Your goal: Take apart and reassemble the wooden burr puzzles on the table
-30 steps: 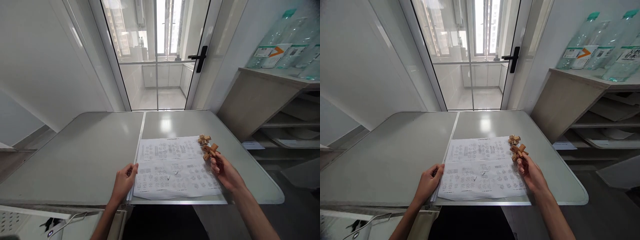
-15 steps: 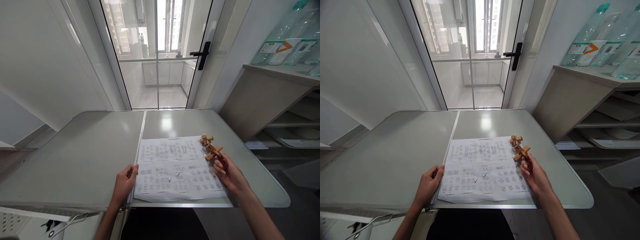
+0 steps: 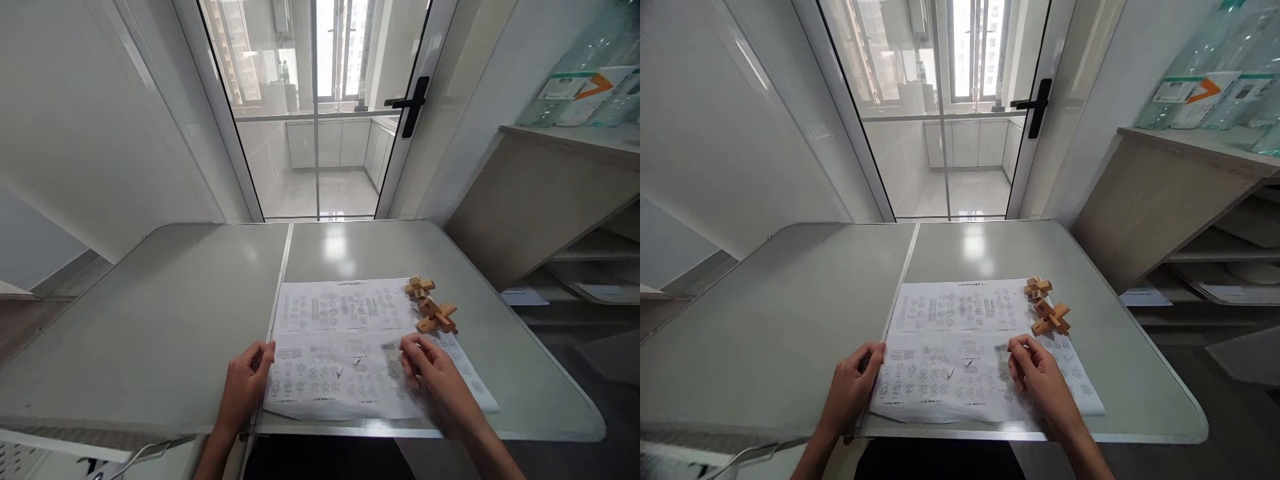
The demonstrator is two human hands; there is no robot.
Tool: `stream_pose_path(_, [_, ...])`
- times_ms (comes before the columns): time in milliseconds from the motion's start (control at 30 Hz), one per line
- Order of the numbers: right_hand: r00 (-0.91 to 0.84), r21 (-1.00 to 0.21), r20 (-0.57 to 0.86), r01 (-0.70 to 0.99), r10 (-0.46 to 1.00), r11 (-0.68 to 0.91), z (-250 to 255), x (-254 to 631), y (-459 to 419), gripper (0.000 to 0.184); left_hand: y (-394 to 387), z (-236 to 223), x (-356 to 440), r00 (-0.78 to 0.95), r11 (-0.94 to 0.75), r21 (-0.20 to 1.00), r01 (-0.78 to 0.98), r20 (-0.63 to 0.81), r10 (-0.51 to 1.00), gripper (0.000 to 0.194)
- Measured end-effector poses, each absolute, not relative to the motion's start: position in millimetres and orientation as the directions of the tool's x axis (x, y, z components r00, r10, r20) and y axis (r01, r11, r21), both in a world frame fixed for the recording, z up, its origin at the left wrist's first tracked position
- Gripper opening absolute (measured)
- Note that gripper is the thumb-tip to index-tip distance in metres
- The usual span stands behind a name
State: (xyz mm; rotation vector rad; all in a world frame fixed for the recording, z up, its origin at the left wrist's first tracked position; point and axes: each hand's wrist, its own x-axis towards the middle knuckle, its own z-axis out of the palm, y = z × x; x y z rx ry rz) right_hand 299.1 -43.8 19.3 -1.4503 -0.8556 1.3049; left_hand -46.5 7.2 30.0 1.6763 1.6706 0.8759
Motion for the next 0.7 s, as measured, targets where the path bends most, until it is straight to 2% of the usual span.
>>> stream_pose_path(267, [0.163, -0.942, -0.099, 0.302, 0.982, -0.146, -0.9, 279.1, -52.5, 0.048, 10.2, 25.9, -49.3, -0.018, 0.006, 0.799, 0.601, 0.007, 1.000, 0.050])
stream_pose_path(400, [0.226, -0.941, -0.101, 0.293, 0.969, -0.167, 3.7, 274.2, -54.5, 0.051, 11.2, 24.8, -48.6, -0.022, 0.021, 0.790, 0.613, -0.010, 1.000, 0.050])
stream_pose_path(700, [0.244, -0.936, -0.109, 0.302, 0.964, -0.183, 0.0, 275.3, -50.8, 0.050, 13.7, 31.6, -45.6, -0.031, 0.030, 0.774, 0.632, -0.013, 0.999, 0.051])
